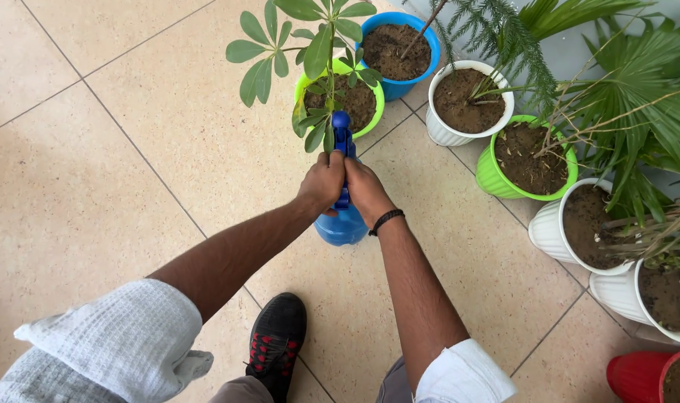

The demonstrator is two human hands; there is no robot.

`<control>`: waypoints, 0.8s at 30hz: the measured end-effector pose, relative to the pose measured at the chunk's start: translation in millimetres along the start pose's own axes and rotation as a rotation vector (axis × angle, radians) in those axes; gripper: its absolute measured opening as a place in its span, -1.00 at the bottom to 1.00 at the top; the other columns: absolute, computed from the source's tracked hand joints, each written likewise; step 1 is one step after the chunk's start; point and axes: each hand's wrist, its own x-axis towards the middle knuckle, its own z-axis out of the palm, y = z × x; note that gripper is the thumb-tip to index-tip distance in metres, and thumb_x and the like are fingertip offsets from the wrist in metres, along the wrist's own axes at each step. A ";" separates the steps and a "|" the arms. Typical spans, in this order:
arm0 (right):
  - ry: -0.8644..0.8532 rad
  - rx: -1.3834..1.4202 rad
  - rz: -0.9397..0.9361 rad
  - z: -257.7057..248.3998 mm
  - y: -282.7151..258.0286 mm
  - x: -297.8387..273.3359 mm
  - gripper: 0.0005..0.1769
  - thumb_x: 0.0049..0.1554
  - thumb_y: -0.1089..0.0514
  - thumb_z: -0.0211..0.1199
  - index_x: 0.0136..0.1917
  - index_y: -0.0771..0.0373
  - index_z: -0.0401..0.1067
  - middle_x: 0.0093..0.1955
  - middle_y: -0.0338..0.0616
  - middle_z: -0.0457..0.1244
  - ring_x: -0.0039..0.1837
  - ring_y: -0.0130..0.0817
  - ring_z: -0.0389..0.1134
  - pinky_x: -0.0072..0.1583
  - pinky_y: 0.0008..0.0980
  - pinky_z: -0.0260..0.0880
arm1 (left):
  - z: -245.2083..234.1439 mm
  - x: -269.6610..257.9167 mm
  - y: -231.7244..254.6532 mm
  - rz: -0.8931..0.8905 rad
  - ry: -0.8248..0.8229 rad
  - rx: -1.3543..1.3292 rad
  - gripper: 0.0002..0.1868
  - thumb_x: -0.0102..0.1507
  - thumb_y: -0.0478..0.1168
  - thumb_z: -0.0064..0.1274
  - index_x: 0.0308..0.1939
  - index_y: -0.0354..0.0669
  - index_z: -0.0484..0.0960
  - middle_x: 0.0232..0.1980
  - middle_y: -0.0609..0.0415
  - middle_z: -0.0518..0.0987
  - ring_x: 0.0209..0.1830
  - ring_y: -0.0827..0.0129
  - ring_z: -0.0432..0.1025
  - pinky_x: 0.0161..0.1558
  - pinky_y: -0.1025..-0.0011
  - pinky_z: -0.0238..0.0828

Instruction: The person uses a blue handheld pressure sprayer to water several potted plants arranged on a tiled floor. They move from plant to plant, spraying the soil and leaves, and occasionally pump the sprayer to maintain pressure.

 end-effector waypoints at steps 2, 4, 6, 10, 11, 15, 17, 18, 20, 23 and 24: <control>-0.029 -0.042 0.057 0.6 -2.2 -1.7 -0.45 0.34 -0.20 -0.12 0.20 0.31 0.37 0.04 -0.14 0.33 0.06 -0.39 0.36 0.10 -0.32 0.41 | -1.4 -0.2 -6.1 -0.028 -0.005 0.020 -0.33 0.31 0.18 -0.52 0.30 -0.16 0.32 0.18 -0.27 0.53 0.01 -0.20 0.55 -0.37 -0.02 0.59; -0.047 -0.031 0.129 -0.6 0.5 -8.7 -0.47 0.33 -0.19 -0.11 0.21 0.26 0.38 0.01 -0.15 0.31 0.04 -0.35 0.32 0.07 -0.25 0.36 | -1.9 0.9 -9.3 -0.041 -0.007 0.015 -0.35 0.31 0.17 -0.50 0.32 -0.11 0.31 0.22 -0.26 0.53 0.08 -0.20 0.54 -0.36 -0.01 0.60; -0.061 0.011 0.057 -5.2 -10.0 9.2 -0.49 0.33 -0.18 -0.10 0.23 0.24 0.37 0.04 -0.16 0.30 0.07 -0.34 0.29 0.10 -0.24 0.33 | 4.8 11.7 2.5 0.036 0.001 0.055 -0.33 0.30 0.18 -0.54 0.32 -0.13 0.30 0.35 -0.24 0.37 0.20 -0.25 0.40 -0.37 -0.12 0.60; -0.051 0.074 -0.034 -8.2 24.1 5.8 -0.47 0.35 -0.18 -0.15 0.27 0.26 0.32 0.17 -0.13 0.30 0.20 -0.35 0.31 0.24 -0.27 0.33 | 13.1 12.4 -7.1 -0.082 0.001 -0.119 -0.28 0.35 0.22 -0.49 0.44 -0.14 0.21 0.44 -0.30 0.35 0.30 -0.29 0.43 -0.20 -0.22 0.55; -0.042 0.063 -0.062 -7.4 21.0 11.1 -0.46 0.35 -0.19 -0.18 0.28 0.26 0.31 0.20 -0.10 0.30 0.22 -0.33 0.31 0.27 -0.27 0.35 | 13.6 8.8 -3.9 -0.115 0.009 -0.119 -0.27 0.33 0.24 -0.48 0.46 -0.07 0.18 0.47 -0.27 0.28 0.34 -0.31 0.36 -0.15 -0.29 0.54; 0.050 0.116 -0.096 4.9 32.7 6.7 -0.48 0.34 -0.19 -0.16 0.38 0.13 0.26 0.29 -0.13 0.26 0.31 -0.34 0.28 0.31 -0.32 0.28 | 9.1 -8.4 5.4 -0.183 0.010 -0.182 -0.23 0.30 0.29 -0.43 0.53 0.10 0.08 0.55 -0.20 0.13 0.43 -0.34 0.19 0.00 -0.46 0.43; 0.094 0.055 -0.173 12.3 37.8 9.4 -0.47 0.36 -0.20 -0.15 0.37 0.18 0.29 0.26 -0.09 0.28 0.27 -0.27 0.28 0.29 -0.29 0.30 | 13.6 -14.8 0.1 -0.192 0.027 -0.245 -0.20 0.29 0.33 -0.40 0.53 0.11 0.09 0.56 -0.21 0.10 0.45 -0.33 0.17 0.05 -0.45 0.41; 0.121 0.014 -0.164 11.0 38.1 10.1 -0.48 0.35 -0.20 -0.14 0.36 0.15 0.30 0.26 -0.12 0.28 0.27 -0.30 0.28 0.28 -0.31 0.29 | 18.7 -17.0 -6.6 -0.194 0.058 -0.276 -0.19 0.28 0.34 -0.39 0.53 0.11 0.11 0.55 -0.22 0.08 0.46 -0.32 0.15 0.08 -0.44 0.42; 0.171 -0.067 -0.119 10.7 47.5 6.7 -0.52 0.33 -0.19 -0.12 0.33 0.09 0.32 0.26 -0.20 0.28 0.27 -0.37 0.29 0.27 -0.34 0.27 | 26.4 -1.0 -14.7 -0.179 0.116 -0.324 -0.17 0.27 0.36 -0.36 0.52 0.05 0.16 0.53 -0.28 0.08 0.46 -0.33 0.14 0.18 -0.35 0.37; 0.187 0.062 -0.032 -5.4 54.4 17.8 -0.58 0.36 -0.17 -0.08 0.23 0.15 0.33 0.16 -0.13 0.27 0.17 -0.32 0.31 0.17 -0.27 0.36 | 50.8 33.9 -33.8 -0.178 0.195 -0.315 -0.15 0.27 0.36 -0.29 0.49 -0.05 0.23 0.50 -0.38 0.12 0.46 -0.37 0.12 0.36 -0.18 0.18; 0.180 0.069 -0.044 -12.2 56.7 21.0 -0.60 0.36 -0.16 -0.08 0.21 0.14 0.34 0.15 -0.13 0.28 0.16 -0.33 0.31 0.16 -0.28 0.37 | 61.5 47.9 -33.5 -0.203 0.224 -0.291 -0.16 0.25 0.36 -0.27 0.48 -0.04 0.25 0.50 -0.39 0.12 0.47 -0.36 0.08 0.40 -0.15 0.09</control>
